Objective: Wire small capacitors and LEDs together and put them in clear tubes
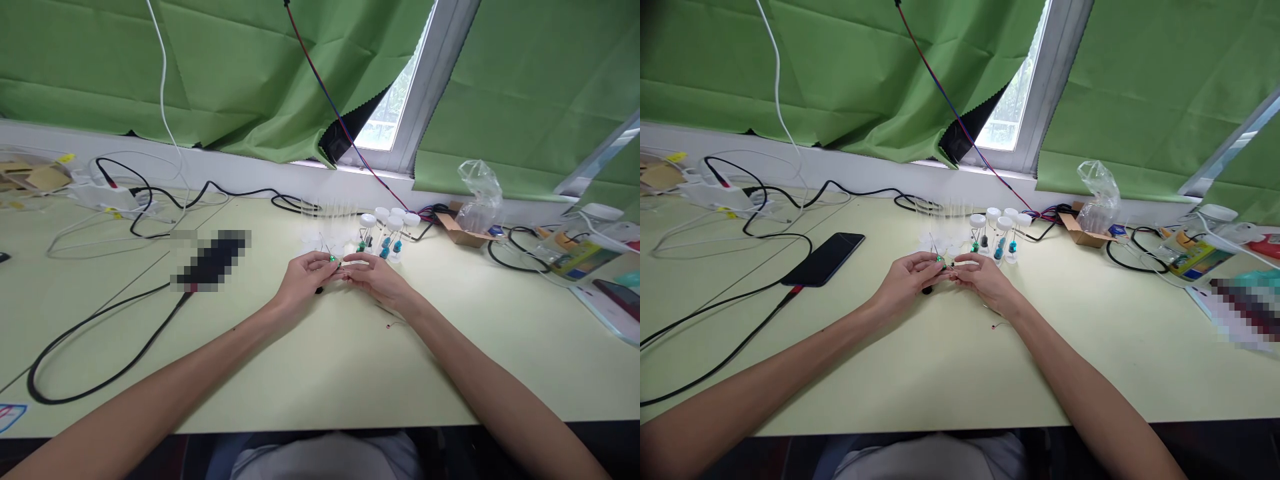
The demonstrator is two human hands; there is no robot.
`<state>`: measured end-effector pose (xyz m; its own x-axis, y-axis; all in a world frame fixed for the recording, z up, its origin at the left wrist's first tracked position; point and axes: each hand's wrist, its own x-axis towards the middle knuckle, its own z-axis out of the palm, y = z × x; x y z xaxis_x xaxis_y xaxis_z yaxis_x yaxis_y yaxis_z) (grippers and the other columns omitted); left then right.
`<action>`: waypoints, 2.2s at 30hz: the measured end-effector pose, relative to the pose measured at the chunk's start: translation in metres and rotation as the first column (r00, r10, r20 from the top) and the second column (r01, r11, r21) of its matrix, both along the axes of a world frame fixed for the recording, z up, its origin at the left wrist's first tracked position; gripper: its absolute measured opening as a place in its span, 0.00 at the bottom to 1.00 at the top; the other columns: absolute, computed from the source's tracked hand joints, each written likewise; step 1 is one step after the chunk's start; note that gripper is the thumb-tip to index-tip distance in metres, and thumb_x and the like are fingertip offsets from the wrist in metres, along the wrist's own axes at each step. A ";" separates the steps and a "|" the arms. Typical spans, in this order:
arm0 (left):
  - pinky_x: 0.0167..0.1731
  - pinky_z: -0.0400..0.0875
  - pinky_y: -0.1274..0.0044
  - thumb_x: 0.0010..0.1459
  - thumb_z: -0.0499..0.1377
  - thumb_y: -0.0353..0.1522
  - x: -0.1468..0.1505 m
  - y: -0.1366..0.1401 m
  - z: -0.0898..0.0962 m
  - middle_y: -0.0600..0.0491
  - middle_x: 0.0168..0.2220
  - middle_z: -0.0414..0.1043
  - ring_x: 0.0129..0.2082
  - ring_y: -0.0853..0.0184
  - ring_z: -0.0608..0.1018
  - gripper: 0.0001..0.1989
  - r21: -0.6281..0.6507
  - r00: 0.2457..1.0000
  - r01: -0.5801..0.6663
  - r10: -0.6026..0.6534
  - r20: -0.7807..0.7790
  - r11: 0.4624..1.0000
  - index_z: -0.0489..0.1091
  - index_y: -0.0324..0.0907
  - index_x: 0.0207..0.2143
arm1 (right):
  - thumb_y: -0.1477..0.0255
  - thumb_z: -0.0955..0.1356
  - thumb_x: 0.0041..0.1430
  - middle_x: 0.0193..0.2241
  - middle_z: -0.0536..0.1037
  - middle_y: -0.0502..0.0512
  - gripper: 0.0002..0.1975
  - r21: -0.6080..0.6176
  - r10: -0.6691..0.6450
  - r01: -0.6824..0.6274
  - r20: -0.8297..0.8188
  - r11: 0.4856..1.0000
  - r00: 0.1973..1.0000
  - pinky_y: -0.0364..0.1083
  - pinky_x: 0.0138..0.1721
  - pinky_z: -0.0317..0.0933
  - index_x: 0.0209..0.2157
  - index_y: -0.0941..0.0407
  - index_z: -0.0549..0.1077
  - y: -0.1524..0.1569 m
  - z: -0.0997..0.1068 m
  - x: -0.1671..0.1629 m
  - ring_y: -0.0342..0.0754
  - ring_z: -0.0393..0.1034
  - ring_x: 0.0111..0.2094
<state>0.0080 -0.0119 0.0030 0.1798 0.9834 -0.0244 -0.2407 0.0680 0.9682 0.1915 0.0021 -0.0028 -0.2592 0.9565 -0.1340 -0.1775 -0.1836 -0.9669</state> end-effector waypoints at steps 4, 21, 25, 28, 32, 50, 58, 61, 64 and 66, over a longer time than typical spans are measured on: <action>0.53 0.72 0.65 0.49 0.72 0.37 -0.001 0.002 -0.002 0.47 0.37 0.81 0.38 0.58 0.84 0.20 0.007 1.000 0.010 -0.010 0.004 1.000 0.72 0.38 0.41 | 0.72 0.77 0.49 0.31 0.82 0.55 0.16 0.051 -0.019 0.017 0.037 0.999 0.999 0.46 0.44 0.69 0.40 0.57 0.75 0.000 -0.001 0.000 0.45 0.78 0.35; 0.54 0.72 0.66 0.51 0.71 0.34 -0.001 0.002 -0.002 0.47 0.37 0.81 0.41 0.57 0.84 0.17 -0.006 1.000 -0.003 0.004 0.021 1.000 0.72 0.38 0.40 | 0.64 0.77 0.47 0.36 0.80 0.54 0.15 0.212 -0.103 0.064 0.181 0.975 0.978 0.48 0.44 0.69 0.36 0.57 0.79 0.002 0.000 0.000 0.45 0.74 0.35; 0.53 0.73 0.66 0.50 0.72 0.35 -0.002 0.003 -0.004 0.47 0.37 0.82 0.40 0.57 0.84 0.17 0.011 0.999 0.010 -0.010 0.038 1.000 0.71 0.38 0.39 | 0.63 0.77 0.48 0.37 0.80 0.55 0.18 0.278 -0.102 0.044 0.199 0.960 0.975 0.48 0.42 0.68 0.40 0.56 0.79 -0.001 0.004 -0.001 0.46 0.74 0.37; 0.53 0.73 0.66 0.49 0.72 0.36 -0.003 0.004 -0.005 0.46 0.37 0.82 0.41 0.57 0.84 0.18 0.023 0.998 0.021 -0.022 0.052 1.000 0.71 0.38 0.38 | 0.62 0.77 0.49 0.36 0.81 0.55 0.18 0.335 -0.110 0.041 0.192 0.942 0.975 0.48 0.41 0.68 0.40 0.56 0.78 0.000 0.004 -0.001 0.48 0.74 0.39; 0.54 0.73 0.66 0.49 0.72 0.37 -0.003 0.004 -0.006 0.46 0.38 0.82 0.42 0.57 0.84 0.19 0.023 0.999 0.017 -0.018 0.042 1.000 0.71 0.38 0.39 | 0.61 0.76 0.50 0.33 0.80 0.55 0.18 0.415 -0.142 0.062 0.164 0.908 0.976 0.48 0.36 0.67 0.40 0.56 0.79 0.004 0.000 -0.001 0.48 0.74 0.35; 0.49 0.73 0.68 0.49 0.71 0.39 -0.001 0.002 -0.004 0.48 0.35 0.81 0.40 0.56 0.84 0.20 0.033 0.993 -0.029 0.032 -0.110 0.999 0.71 0.39 0.39 | 0.61 0.73 0.57 0.23 0.72 0.49 0.13 0.418 -0.025 0.024 -0.004 0.908 1.000 0.45 0.31 0.60 0.37 0.57 0.79 0.001 0.002 -0.001 0.42 0.64 0.26; 0.48 0.72 0.68 0.48 0.72 0.37 0.001 0.002 -0.004 0.50 0.34 0.80 0.40 0.56 0.84 0.19 0.028 0.994 -0.029 0.032 -0.104 0.999 0.71 0.39 0.39 | 0.60 0.75 0.55 0.21 0.71 0.48 0.15 0.413 -0.063 0.075 -0.044 0.908 0.997 0.45 0.29 0.59 0.37 0.56 0.78 0.000 0.003 -0.002 0.43 0.64 0.25; 0.49 0.72 0.67 0.48 0.72 0.38 0.000 0.003 -0.005 0.50 0.33 0.80 0.40 0.55 0.84 0.19 0.034 0.994 -0.026 0.029 -0.104 0.999 0.71 0.39 0.39 | 0.59 0.75 0.54 0.21 0.72 0.48 0.15 0.407 -0.101 0.114 -0.055 0.906 0.993 0.45 0.28 0.59 0.37 0.56 0.77 0.001 0.002 -0.002 0.43 0.63 0.25; 0.50 0.72 0.66 0.48 0.71 0.39 -0.001 0.003 -0.005 0.50 0.33 0.80 0.40 0.55 0.84 0.19 0.042 0.993 -0.027 0.032 -0.114 0.999 0.71 0.40 0.39 | 0.59 0.75 0.54 0.21 0.72 0.48 0.15 0.402 -0.119 0.138 -0.072 0.905 0.990 0.45 0.28 0.59 0.37 0.56 0.77 0.001 0.002 -0.002 0.43 0.63 0.25; 0.51 0.71 0.65 0.49 0.71 0.39 -0.001 0.002 -0.005 0.50 0.33 0.80 0.41 0.55 0.84 0.19 0.042 0.992 -0.028 0.033 -0.120 0.999 0.71 0.39 0.39 | 0.59 0.75 0.54 0.21 0.72 0.48 0.15 0.404 -0.121 0.142 -0.075 0.904 0.990 0.45 0.28 0.59 0.36 0.56 0.77 0.002 0.001 -0.002 0.42 0.63 0.25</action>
